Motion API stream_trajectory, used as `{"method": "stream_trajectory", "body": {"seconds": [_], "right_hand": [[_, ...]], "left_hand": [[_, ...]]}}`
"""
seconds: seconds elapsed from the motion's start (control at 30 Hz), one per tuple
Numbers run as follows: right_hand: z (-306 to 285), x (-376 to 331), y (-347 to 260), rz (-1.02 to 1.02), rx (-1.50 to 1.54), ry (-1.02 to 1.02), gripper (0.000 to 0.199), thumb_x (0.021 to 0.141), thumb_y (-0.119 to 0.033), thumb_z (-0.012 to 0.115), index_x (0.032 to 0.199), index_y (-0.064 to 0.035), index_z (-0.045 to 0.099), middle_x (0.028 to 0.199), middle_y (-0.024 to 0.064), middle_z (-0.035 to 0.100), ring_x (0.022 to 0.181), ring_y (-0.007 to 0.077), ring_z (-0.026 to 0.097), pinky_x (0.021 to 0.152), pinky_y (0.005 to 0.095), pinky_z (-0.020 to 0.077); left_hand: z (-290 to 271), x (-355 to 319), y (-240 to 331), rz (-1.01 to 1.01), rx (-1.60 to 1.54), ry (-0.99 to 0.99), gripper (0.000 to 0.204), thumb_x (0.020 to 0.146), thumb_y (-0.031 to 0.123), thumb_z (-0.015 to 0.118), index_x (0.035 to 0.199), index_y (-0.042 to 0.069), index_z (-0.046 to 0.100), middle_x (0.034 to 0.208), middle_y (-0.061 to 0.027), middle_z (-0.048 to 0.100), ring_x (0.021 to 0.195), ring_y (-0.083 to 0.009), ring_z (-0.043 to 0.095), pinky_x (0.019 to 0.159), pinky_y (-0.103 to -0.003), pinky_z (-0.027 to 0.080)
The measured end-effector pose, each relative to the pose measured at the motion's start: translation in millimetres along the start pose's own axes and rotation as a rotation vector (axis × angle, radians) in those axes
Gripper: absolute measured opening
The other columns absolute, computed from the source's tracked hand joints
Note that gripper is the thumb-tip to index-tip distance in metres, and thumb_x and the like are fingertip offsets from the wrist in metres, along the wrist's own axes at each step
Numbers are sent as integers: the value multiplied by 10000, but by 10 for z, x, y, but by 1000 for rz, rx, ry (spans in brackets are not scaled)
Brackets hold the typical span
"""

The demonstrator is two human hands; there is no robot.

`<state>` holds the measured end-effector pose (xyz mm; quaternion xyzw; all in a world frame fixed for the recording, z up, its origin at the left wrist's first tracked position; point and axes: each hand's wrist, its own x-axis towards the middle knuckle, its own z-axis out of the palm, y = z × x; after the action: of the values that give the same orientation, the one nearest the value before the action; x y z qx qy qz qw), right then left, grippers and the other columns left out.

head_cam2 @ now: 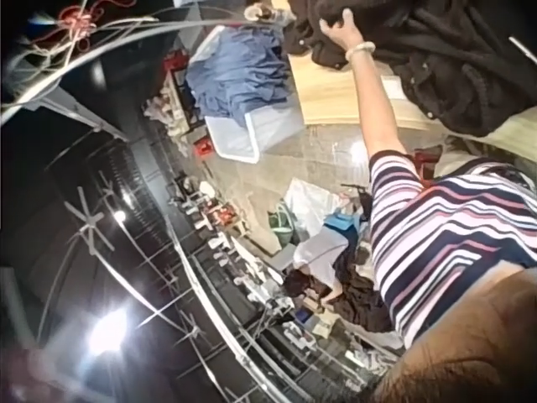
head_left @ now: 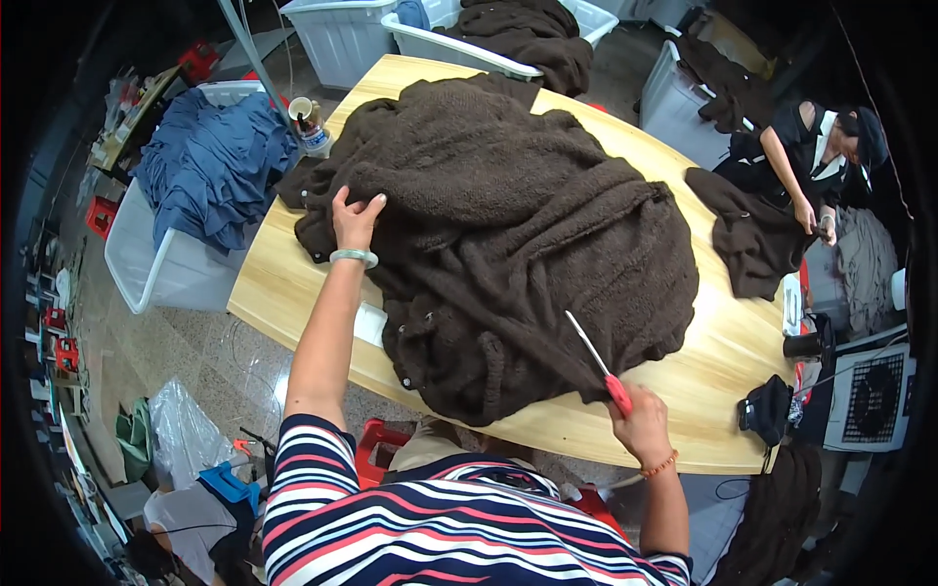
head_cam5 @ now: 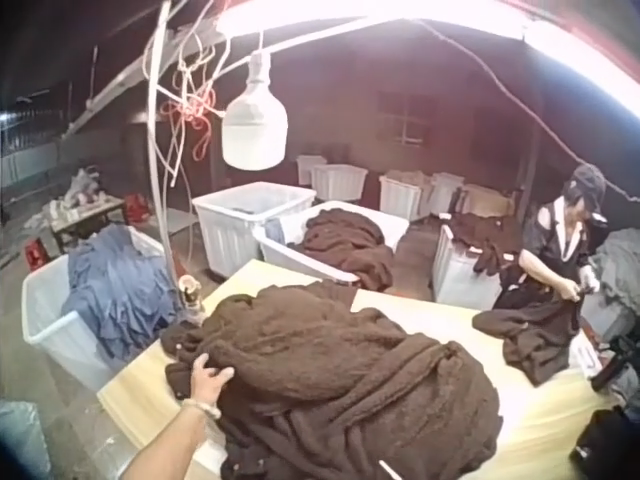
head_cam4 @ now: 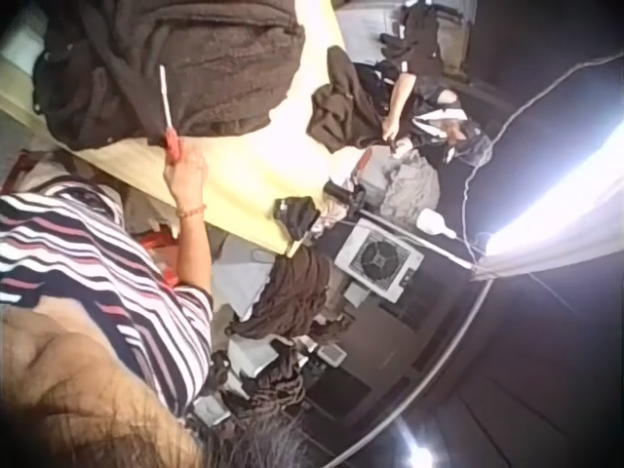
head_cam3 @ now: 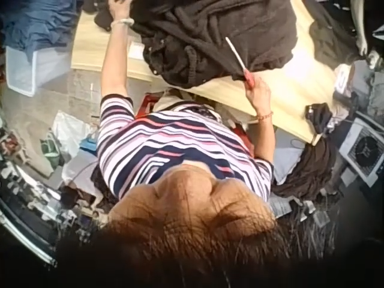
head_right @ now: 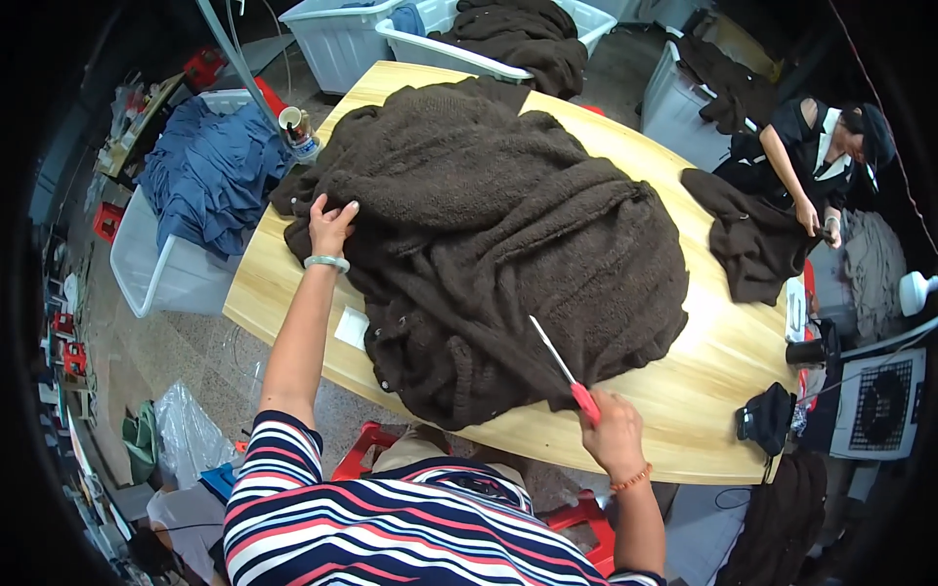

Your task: Trimming excess threads from sweaters and inspecting them.

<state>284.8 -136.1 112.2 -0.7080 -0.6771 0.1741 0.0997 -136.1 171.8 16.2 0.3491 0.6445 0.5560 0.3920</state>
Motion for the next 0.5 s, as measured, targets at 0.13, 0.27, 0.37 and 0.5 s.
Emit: {"method": "stream_trajectory", "body": {"seconds": [0.13,0.27,0.37,0.5], "right_hand": [[-155,-243,121,172,42,-12,167,798,-141,677,939,-95,599,764,174,604,752,387,602,689,496,484],[-10,-238,117,126,73,-20,169,802,-140,681,951,-108,607,779,177,610,762,387,609,694,483,488],[51,-191,61,72,104,5,154,807,-126,671,948,-106,613,778,170,612,769,382,610,690,485,488],[93,-222,126,92,164,71,151,809,-117,665,950,-102,614,760,166,605,766,377,608,681,483,489]], "left_hand": [[147,114,-15,2,-22,-96,853,690,214,856,1384,18,400,1170,-178,571,1011,-226,570,893,-358,482],[-79,686,-545,163,366,140,709,654,152,800,1308,89,536,1164,-179,620,1029,-291,605,944,-382,468],[-294,875,-584,59,251,-38,509,660,112,768,1148,19,656,1063,-121,692,936,-197,650,880,-311,495],[-268,576,-256,317,599,-87,327,683,103,765,987,1,697,933,-121,707,818,-246,659,788,-327,512]]}}
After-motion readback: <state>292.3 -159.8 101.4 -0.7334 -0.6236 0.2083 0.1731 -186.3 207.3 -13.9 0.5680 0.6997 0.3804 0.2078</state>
